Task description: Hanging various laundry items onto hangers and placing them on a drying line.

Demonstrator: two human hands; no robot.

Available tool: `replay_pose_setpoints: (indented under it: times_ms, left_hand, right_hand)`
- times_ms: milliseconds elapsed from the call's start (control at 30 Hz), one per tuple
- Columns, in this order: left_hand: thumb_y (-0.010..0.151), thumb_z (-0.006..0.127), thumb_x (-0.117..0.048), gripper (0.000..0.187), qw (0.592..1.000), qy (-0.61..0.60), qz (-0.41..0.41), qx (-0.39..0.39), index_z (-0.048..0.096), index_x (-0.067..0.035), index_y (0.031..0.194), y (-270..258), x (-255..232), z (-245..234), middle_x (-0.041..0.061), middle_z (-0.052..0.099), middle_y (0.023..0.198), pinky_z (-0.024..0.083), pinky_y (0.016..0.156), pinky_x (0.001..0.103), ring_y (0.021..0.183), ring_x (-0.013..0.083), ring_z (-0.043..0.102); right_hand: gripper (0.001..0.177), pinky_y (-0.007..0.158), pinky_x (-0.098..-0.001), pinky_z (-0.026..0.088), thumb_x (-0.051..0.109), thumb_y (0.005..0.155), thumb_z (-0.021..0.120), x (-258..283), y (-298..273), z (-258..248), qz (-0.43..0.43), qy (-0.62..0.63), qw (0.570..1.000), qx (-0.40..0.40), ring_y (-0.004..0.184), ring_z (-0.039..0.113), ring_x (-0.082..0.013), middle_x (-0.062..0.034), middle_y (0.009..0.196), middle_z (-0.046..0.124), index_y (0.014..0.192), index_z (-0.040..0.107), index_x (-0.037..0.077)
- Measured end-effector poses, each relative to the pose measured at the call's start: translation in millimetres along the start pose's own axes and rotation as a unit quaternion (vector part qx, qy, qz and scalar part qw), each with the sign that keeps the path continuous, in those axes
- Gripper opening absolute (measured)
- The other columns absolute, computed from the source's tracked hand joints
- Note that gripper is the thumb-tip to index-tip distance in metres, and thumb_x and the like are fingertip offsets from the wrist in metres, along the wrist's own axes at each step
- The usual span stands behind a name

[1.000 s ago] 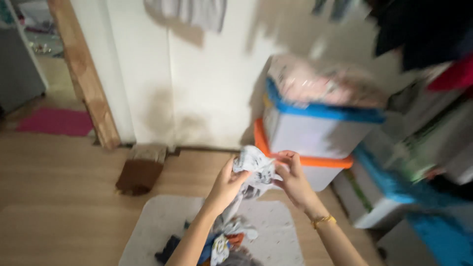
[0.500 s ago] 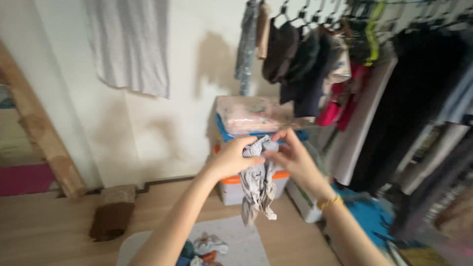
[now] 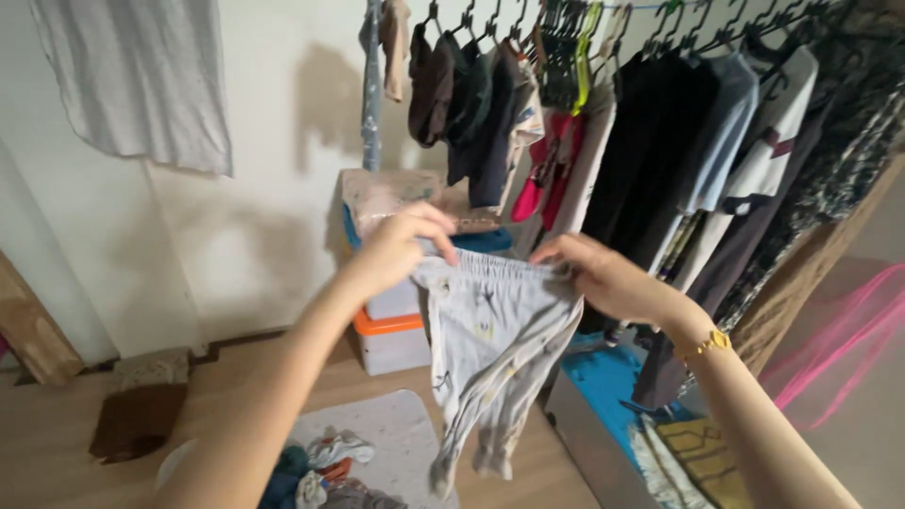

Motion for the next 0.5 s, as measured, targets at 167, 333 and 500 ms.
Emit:
replay_pose_setpoints:
  times_ms: [167, 333, 500]
  left_hand:
    - [0.065, 0.048, 0.009, 0.039, 0.993, -0.008, -0.091, 0.073, 0.077, -0.005, 0.086, 56, -34, 89, 0.012, 0.073, 0.091, 0.053, 0.086, 0.035, 0.093, 0.0265, 0.070]
    - [0.070, 0.054, 0.009, 0.022, 0.997, -0.021, -0.072, 0.021, 0.071, -0.004, 0.069, 97, -77, 134, 0.012, 0.068, 0.089, 0.051, 0.069, 0.035, 0.079, 0.0266, 0.069]
    - [0.069, 0.057, 0.011, 0.021, 0.998, 0.009, -0.001, 0.067, 0.069, -0.005, 0.065, 86, -75, 161, 0.013, 0.066, 0.106, 0.053, 0.071, 0.036, 0.090, 0.0288, 0.069]
  right_hand:
    - [0.037, 0.086, -0.0303, 0.049, -0.003, 0.087, 0.048, -9, -30, -7, 0.083, 0.138, 0.986, 0.038, 0.095, 0.058, -0.0148, -0.0078, 0.111, 0.056, 0.117, 0.067, 0.007]
    - [0.021, 0.069, -0.0289, 0.054, 0.013, 0.101, 0.055, -61, -52, -19, 0.138, 0.158, 0.970, -0.125, 0.075, 0.063, -0.0153, -0.0122, 0.119, 0.055, 0.109, 0.074, 0.005]
    - [0.026, 0.066, -0.0267, 0.055, 0.008, 0.089, 0.065, -59, -77, -59, 0.077, 0.021, 0.975, -0.208, 0.073, 0.065, -0.0131, -0.0108, 0.116, 0.066, 0.114, 0.072, 0.007]
Point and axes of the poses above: each hand's wrist, its own y-axis towards the middle knuckle, its own z-axis out of the palm, x = y × z, the point moved 6 cm from there along y, towards the middle knuckle
